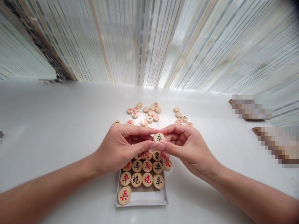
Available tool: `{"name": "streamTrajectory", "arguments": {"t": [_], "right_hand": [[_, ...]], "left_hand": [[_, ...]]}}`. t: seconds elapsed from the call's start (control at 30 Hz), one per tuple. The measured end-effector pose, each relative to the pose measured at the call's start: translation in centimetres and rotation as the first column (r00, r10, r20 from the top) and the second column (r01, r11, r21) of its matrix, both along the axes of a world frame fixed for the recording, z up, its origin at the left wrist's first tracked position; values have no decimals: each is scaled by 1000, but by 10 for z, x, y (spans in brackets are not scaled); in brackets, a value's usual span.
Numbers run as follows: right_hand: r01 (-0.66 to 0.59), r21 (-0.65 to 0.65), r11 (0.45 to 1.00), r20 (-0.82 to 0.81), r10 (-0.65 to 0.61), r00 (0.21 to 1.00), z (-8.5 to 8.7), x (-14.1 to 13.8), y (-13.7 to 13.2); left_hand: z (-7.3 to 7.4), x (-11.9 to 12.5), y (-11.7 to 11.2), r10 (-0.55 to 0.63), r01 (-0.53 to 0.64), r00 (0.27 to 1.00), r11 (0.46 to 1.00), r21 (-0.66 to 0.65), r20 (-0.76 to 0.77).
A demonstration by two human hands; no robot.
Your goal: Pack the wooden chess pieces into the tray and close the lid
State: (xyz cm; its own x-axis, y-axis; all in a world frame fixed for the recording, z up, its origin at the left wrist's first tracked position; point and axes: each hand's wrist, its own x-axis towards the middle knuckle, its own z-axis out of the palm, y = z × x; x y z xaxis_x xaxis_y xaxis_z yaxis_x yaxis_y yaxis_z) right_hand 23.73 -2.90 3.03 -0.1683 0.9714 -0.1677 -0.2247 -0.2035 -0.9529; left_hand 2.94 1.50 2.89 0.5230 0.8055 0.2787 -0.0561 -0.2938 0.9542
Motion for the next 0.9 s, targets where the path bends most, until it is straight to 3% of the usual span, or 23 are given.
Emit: {"name": "streamTrajectory", "arguments": {"t": [0.17, 0.27, 0.47, 0.67, 0.9], "right_hand": [[-6, 23, 1000, 41, 5, 999, 3, -2, 0], [-22, 17, 1000, 66, 21, 998, 4, -2, -1], [-82, 48, 995, 103, 76, 992, 6, -1, -2], [-141, 84, 986, 19, 140, 990, 3, 3, -2], [-125, 46, 991, -66, 128, 990, 3, 2, -1]], "left_hand": [[3, 1, -3, 29, -7, 997, 950, 314, -66], [3, 0, -4, 31, 16, 994, 912, 410, -108], [2, -2, -4, -14, 49, 995, 935, 350, -101], [3, 0, -3, 0, 3, 1000, 971, 240, -13], [5, 0, -5, 37, -33, 999, 972, 233, -11]]}}
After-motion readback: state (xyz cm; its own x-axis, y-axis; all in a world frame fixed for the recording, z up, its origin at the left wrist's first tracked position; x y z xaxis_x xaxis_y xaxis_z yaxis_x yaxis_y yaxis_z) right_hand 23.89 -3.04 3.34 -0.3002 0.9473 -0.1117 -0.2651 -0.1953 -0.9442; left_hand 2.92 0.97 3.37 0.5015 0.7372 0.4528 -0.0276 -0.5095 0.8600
